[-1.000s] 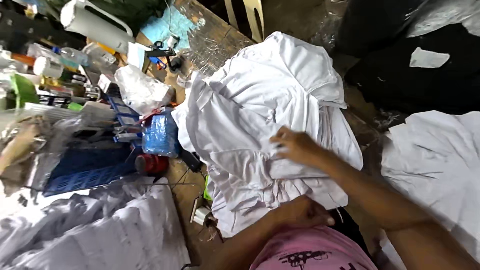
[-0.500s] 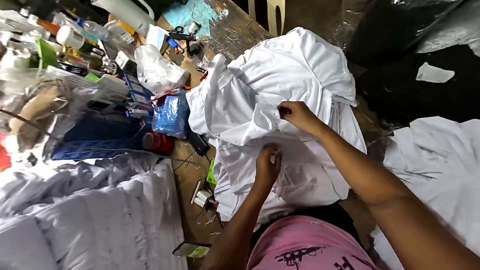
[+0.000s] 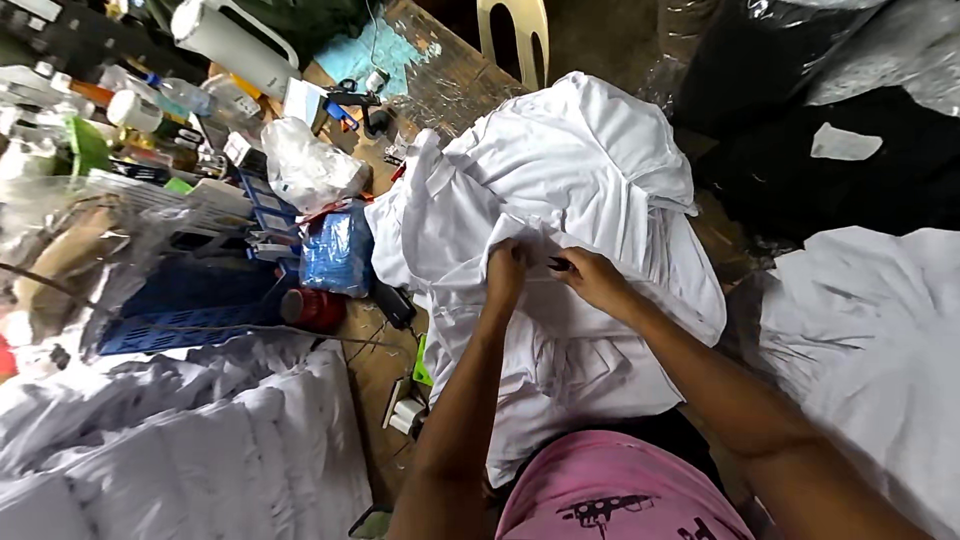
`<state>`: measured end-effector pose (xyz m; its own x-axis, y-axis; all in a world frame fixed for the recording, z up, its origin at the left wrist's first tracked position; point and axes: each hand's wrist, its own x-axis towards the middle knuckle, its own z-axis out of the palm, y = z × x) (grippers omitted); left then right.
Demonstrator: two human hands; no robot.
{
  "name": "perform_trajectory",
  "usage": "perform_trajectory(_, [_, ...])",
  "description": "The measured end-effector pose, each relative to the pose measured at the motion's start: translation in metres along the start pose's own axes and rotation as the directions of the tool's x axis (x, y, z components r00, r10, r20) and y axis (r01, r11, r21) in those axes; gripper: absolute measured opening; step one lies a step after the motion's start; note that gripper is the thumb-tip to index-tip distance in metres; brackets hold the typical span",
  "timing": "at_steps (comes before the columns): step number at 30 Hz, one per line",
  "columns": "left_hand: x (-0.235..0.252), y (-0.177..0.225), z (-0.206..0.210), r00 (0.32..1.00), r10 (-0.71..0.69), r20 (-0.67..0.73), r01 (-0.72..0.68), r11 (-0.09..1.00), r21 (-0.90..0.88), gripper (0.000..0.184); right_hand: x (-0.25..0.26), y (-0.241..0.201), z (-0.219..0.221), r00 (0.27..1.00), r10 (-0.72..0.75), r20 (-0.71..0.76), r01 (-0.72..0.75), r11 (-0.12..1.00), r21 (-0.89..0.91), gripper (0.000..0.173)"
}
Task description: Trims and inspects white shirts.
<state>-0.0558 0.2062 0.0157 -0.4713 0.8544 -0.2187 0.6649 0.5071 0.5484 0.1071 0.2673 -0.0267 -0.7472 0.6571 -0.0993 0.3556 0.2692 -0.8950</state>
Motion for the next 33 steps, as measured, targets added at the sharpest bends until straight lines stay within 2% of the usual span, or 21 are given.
perform_trajectory(4, [0.001, -0.014, 0.002, 0.993, 0.118, 0.028, -0.118, 0.993, 0.006, 0.021, 0.009, -0.006, 0.009, 0.999, 0.047, -0.017, -0.048, 0.997, -0.054, 0.026])
perform_trajectory(5, [0.0, -0.018, 0.006, 0.987, 0.149, 0.057, -0.149, 0.989, 0.006, 0.026, 0.011, -0.005, 0.011, 0.998, 0.045, -0.047, -0.047, 0.998, -0.041, 0.025])
perform_trajectory(8, [-0.008, -0.019, 0.011, 0.988, 0.098, 0.122, -0.099, 0.995, -0.001, 0.023, 0.012, -0.001, 0.013, 0.994, 0.032, -0.101, -0.033, 0.999, -0.012, 0.021])
perform_trajectory(10, [-0.011, -0.014, 0.004, 0.989, 0.081, 0.123, -0.078, 0.996, -0.033, 0.021, 0.011, -0.003, 0.012, 0.997, 0.042, -0.072, -0.044, 0.999, -0.03, 0.02])
perform_trajectory(16, [-0.009, -0.013, -0.006, 0.982, 0.148, 0.119, -0.142, 0.988, -0.056, 0.023, 0.009, -0.017, 0.017, 0.995, 0.095, 0.026, -0.087, 0.974, -0.211, 0.023])
perform_trajectory(18, [-0.015, -0.012, -0.005, 0.983, 0.161, 0.092, -0.157, 0.986, -0.047, 0.022, 0.007, -0.015, 0.021, 0.998, 0.047, -0.029, -0.053, 0.971, -0.234, 0.019])
perform_trajectory(21, [-0.035, -0.021, 0.001, 0.964, 0.259, -0.063, -0.26, 0.965, -0.019, 0.021, 0.0, -0.011, 0.017, 0.997, -0.003, -0.082, -0.01, 0.987, -0.162, 0.019])
perform_trajectory(22, [-0.047, -0.028, 0.006, 0.956, 0.287, -0.055, -0.288, 0.957, -0.016, 0.019, -0.002, -0.009, 0.015, 0.995, -0.026, -0.101, 0.014, 0.992, -0.124, 0.019])
perform_trajectory(23, [-0.065, -0.038, 0.012, 0.956, 0.294, 0.015, -0.294, 0.955, -0.035, 0.019, -0.005, -0.005, 0.014, 0.991, -0.055, -0.122, 0.043, 0.994, -0.101, 0.019])
perform_trajectory(24, [-0.087, -0.048, 0.019, 0.946, 0.286, 0.153, -0.277, 0.958, -0.077, 0.02, -0.007, -0.002, 0.014, 0.987, -0.085, -0.133, 0.073, 0.993, -0.095, 0.019])
perform_trajectory(26, [-0.139, -0.066, 0.037, 0.844, 0.329, 0.423, -0.266, 0.942, -0.203, 0.023, -0.013, 0.002, 0.019, 0.989, -0.144, -0.029, 0.139, 0.983, -0.123, 0.025])
perform_trajectory(27, [-0.162, -0.073, 0.046, 0.796, 0.371, 0.478, -0.277, 0.926, -0.257, 0.024, -0.018, 0.004, 0.027, 0.977, -0.193, 0.086, 0.204, 0.966, -0.159, 0.027])
perform_trajectory(29, [-0.192, -0.081, 0.055, 0.746, 0.384, 0.545, -0.232, 0.916, -0.328, 0.027, -0.028, 0.002, 0.054, 0.878, -0.304, 0.369, 0.399, 0.891, -0.217, 0.031])
perform_trajectory(31, [-0.205, -0.084, 0.06, 0.75, 0.377, 0.544, -0.18, 0.907, -0.38, 0.027, -0.032, -0.01, 0.078, 0.747, -0.332, 0.576, 0.541, 0.807, -0.237, 0.026])
perform_trajectory(32, [-0.207, -0.083, 0.059, 0.761, 0.383, 0.524, -0.175, 0.898, -0.403, 0.027, -0.028, -0.015, 0.084, 0.721, -0.351, 0.598, 0.575, 0.785, -0.231, 0.02])
perform_trajectory(33, [-0.207, -0.08, 0.056, 0.772, 0.398, 0.496, -0.18, 0.884, -0.43, 0.026, -0.021, -0.018, 0.085, 0.734, -0.392, 0.555, 0.578, 0.79, -0.206, 0.018])
